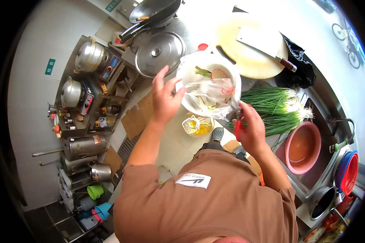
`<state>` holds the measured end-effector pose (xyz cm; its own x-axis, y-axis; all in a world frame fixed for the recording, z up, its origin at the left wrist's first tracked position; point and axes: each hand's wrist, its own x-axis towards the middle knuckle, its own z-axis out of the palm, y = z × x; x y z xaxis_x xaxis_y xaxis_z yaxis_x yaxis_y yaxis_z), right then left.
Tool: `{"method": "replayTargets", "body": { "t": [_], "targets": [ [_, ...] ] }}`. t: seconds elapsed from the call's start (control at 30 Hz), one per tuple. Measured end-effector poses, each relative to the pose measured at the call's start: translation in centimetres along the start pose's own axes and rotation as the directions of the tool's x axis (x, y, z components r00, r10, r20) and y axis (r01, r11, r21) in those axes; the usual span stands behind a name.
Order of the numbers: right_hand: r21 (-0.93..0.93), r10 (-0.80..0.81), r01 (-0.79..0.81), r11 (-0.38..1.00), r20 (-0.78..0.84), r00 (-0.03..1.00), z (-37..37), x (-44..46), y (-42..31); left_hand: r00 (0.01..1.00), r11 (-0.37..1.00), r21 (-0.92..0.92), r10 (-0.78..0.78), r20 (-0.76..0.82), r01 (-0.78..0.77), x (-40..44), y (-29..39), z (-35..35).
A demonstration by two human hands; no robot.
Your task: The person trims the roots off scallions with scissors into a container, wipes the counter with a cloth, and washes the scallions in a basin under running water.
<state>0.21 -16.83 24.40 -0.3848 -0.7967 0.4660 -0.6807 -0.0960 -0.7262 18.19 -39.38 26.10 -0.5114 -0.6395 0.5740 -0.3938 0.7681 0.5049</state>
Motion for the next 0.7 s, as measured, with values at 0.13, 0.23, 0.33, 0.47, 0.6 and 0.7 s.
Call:
{"method": "replayTargets", "body": {
  "t": [0.13,0.23,0.33,0.47,0.6,0.7],
  "targets": [
    [-0.115,0.089,-0.079,0.990,0.084,0.992,2.4,1.7,-1.0,0.977,0.965,0.193,0.146,0.158,-0.176,3.8,-2.8,2.6],
    [-0.181,0.176,-0.165,0.970,0.049,0.983,3.2,1.1,-0.6,0.963,0.996,0.049,-0.083,0.258,0.073,5.9,-6.0,4.0],
    [-0.151,0.258,-0.259,0.954,-0.024,0.966,3.4,0.8,-0.4,0.926,0.931,-0.263,-0.153,0.345,0.252,7.1,-8.9,5.3],
    [-0.181,0.248,-0.259,0.949,-0.080,0.965,3.4,1.0,0.6,0.877,0.824,-0.369,-0.283,0.389,0.430,9.1,-6.8,6.2],
    [-0.194,0.234,-0.251,0.948,-0.107,0.966,3.3,2.1,1.5,0.868,0.844,-0.403,-0.138,0.476,0.355,11.2,-8.4,8.9],
    [-0.218,0.284,-0.310,0.925,-0.141,0.948,3.3,2.7,2.5,0.764,0.666,-0.440,-0.321,0.560,0.602,12.5,-9.3,10.6]
  ]
}}
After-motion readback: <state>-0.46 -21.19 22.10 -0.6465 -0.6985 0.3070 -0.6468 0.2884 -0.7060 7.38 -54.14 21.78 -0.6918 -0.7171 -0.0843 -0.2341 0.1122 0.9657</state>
